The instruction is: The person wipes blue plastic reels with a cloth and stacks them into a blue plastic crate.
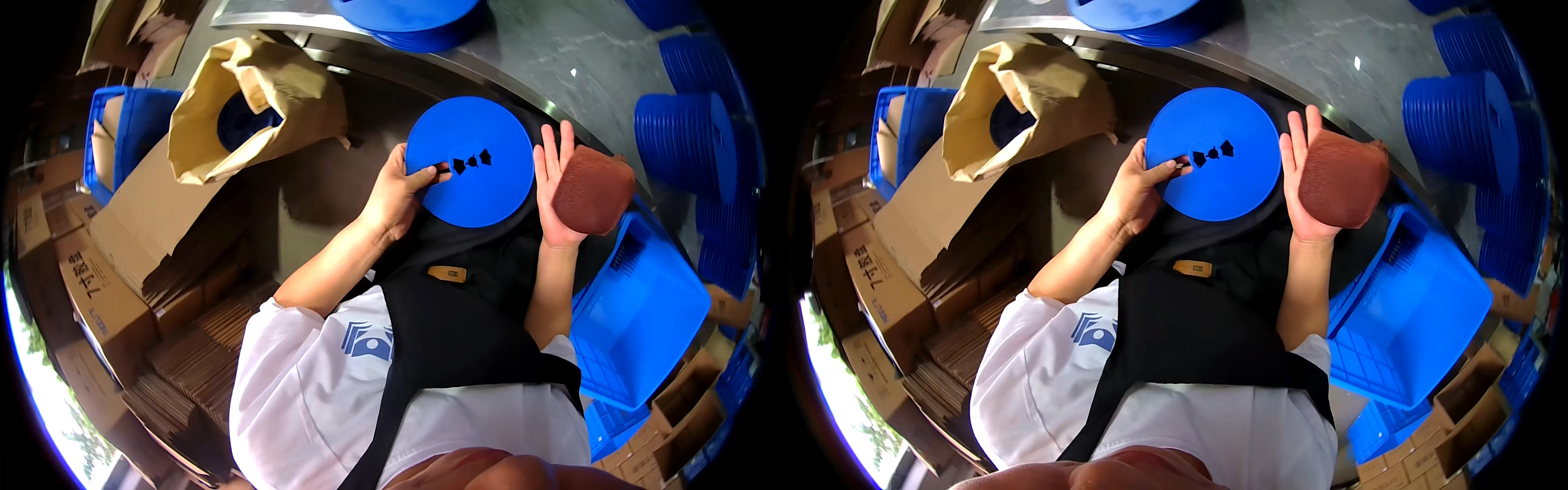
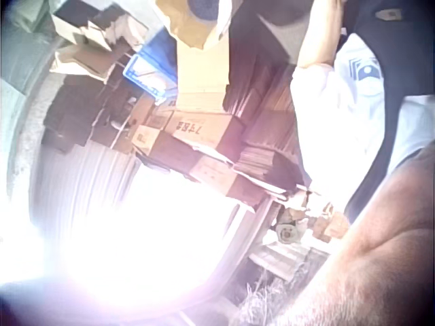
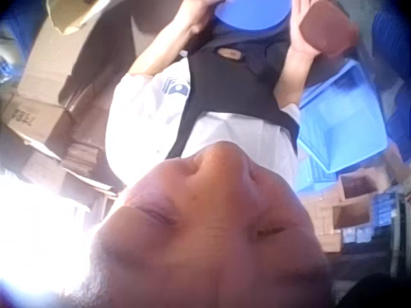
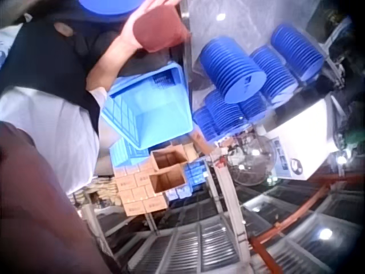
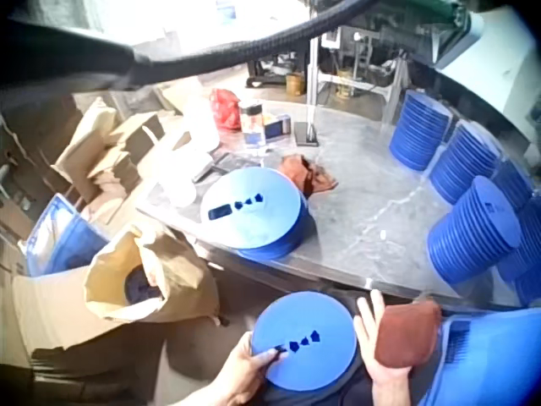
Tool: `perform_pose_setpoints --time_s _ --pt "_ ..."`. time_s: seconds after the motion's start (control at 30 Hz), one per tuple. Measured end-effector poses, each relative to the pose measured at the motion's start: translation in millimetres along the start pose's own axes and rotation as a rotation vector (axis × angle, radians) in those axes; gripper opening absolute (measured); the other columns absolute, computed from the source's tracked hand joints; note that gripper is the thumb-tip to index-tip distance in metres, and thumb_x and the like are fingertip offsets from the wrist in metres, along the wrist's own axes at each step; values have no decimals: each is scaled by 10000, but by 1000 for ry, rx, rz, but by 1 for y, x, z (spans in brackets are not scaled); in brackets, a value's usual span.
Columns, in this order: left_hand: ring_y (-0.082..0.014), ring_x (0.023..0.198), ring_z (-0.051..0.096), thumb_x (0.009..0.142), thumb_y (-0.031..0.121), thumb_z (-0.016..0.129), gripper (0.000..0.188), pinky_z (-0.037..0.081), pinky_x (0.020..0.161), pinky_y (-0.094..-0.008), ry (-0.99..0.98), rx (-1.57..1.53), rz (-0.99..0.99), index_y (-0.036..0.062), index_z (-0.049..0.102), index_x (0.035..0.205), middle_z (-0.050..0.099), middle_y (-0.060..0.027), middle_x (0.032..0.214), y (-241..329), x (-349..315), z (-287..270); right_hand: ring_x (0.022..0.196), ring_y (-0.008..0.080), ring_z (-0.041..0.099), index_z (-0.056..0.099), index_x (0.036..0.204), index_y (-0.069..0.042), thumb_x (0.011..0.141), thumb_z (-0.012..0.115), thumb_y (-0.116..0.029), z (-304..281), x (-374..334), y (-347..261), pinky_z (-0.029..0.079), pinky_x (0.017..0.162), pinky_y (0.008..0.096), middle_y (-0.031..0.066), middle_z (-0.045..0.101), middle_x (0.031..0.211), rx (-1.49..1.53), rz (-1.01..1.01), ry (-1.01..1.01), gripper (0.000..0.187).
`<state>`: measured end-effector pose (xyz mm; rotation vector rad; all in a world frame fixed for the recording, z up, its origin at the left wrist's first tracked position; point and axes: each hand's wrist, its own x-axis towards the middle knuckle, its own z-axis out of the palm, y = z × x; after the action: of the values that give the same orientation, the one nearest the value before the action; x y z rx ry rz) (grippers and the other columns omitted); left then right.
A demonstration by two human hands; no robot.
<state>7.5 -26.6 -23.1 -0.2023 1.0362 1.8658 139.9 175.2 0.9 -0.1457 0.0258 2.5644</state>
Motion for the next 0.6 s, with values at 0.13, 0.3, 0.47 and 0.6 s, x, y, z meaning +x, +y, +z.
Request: perform_pose_setpoints --time_s 0.13,0.3,0.47,0.6 --pt "-233 1020 586 846 24 623 403 475 931 -385 -11 44 -26 57 412 1187 566 -133 1114 1 -2 5 1421 332 54 474 1306 -74 848 605 -443 -6 -11 -6 109 1159 472 144 140 1529 -7 -53 -18 602" --pt "-304 1110 544 893 193 568 403 409 987 -445 -163 -151 -100 77 400 1240 534 -178 1201 4 -6 1 1417 348 65 482 1295 -70 865 589 -426 -15 -20 -13 112 1161 467 167 155 1520 11 -108 37 569" --pt "-377 1231 436 839 159 518 478 298 1080 -468 -286 -492 -174 81 447 1306 476 -217 1312 -3 3 -19 1414 360 81 553 1222 -77 889 546 -419 -14 -23 -13 115 1159 463 201 137 1518 -94 -158 149 477" --pt "-382 1247 426 861 153 504 524 308 1076 -469 -287 -365 -179 77 379 1363 465 -223 1323 -5 6 -19 1414 355 98 566 1203 -67 917 503 -379 -4 -20 -8 149 1158 406 215 122 1517 -135 -129 204 428"
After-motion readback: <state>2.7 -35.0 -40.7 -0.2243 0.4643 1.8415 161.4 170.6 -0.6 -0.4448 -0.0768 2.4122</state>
